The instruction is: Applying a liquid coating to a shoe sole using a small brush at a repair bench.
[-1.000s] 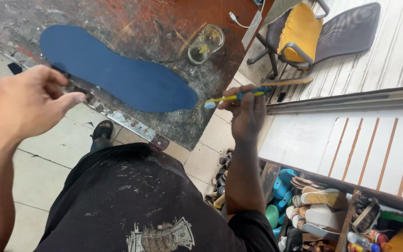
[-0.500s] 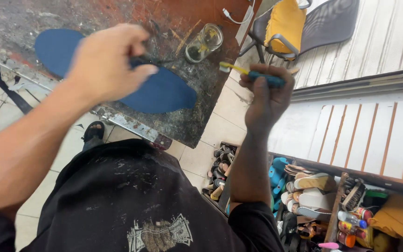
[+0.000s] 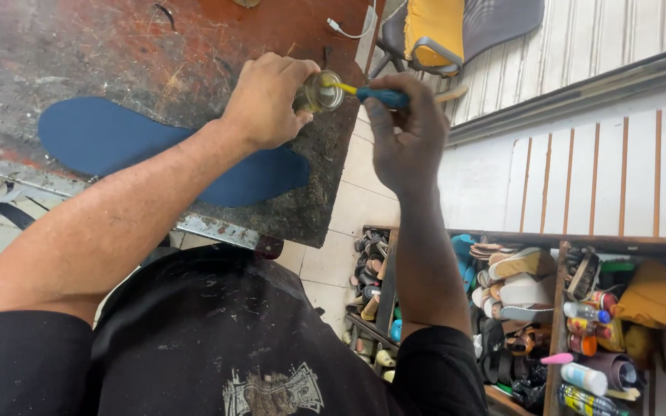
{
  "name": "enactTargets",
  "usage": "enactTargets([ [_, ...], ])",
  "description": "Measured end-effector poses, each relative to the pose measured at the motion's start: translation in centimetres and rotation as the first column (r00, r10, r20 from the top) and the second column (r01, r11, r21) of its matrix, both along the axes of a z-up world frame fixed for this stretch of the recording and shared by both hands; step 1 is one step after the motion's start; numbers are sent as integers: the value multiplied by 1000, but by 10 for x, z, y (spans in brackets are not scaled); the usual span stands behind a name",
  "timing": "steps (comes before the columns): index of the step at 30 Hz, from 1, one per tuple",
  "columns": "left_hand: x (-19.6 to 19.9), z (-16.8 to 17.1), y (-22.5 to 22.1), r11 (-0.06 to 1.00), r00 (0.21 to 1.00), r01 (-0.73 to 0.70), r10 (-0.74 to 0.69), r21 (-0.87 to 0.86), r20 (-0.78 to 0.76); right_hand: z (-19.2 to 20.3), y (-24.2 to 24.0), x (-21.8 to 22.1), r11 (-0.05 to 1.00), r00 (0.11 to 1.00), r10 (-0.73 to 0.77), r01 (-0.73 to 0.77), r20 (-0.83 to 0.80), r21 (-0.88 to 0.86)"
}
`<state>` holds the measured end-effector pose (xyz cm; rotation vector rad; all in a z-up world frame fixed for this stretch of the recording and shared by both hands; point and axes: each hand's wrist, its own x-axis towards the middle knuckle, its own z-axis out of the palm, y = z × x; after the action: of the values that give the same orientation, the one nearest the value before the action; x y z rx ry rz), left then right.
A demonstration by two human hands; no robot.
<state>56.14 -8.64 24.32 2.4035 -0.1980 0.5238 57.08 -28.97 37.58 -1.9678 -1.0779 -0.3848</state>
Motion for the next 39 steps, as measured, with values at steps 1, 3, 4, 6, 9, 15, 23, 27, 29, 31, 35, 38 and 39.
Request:
enactTargets([
  [1, 0, -3, -1, 1000, 1000, 8, -8, -2, -1, -5, 0, 3, 1000, 1000, -8, 8, -1, -2],
  [3, 1, -8, -3, 999, 991, 16, -19, 29, 134, -15, 0, 11, 984, 998, 28, -16, 60, -178],
  [4, 0, -10, -4, 999, 990, 20, -23, 28, 137, -20, 2, 11, 984, 998, 23, -12, 62, -180],
  [6, -2, -14, -6, 999, 972, 32, -40, 37, 233, -27, 6, 12, 969, 998, 18, -1, 67, -248],
  [9, 0, -18, -7, 997, 955, 65, -70, 28, 288, -34, 12, 8, 952, 998, 2, 19, 70, -306],
  [15, 1, 1, 1, 993, 999, 34, -31, -114, 27, -19, 14, 0, 993, 994, -98, 101, 53, -59],
  [23, 23, -21, 9, 980, 993, -100, 87, -172, -80, -35, 20, 8, 958, 946, -284, 271, 159, 95],
  [27, 20, -15, 6, 975, 991, -96, 75, -200, -109, -34, 22, -4, 887, 910, -372, 407, 183, -218],
  [29, 13, -3, 11, 971, 997, -47, 30, -233, -77, -30, 22, -5, 849, 910, -366, 413, 196, -330],
  [31, 14, -4, 14, 963, 998, 4, -19, -269, -55, -26, 20, -10, 796, 912, -360, 411, 198, -444],
  [35, 12, -20, 12, 982, 995, 19, 0, -189, 104, -18, 9, -33, 860, 910, -383, 413, 157, -298],
  [38, 1, -18, 15, 981, 994, 47, -28, -187, 106, -17, -5, -60, 909, 919, -393, 391, 17, -146],
  [39, -4, -17, 18, 975, 994, 66, -45, -212, 100, -18, -9, -70, 918, 914, -394, 387, -97, -85],
])
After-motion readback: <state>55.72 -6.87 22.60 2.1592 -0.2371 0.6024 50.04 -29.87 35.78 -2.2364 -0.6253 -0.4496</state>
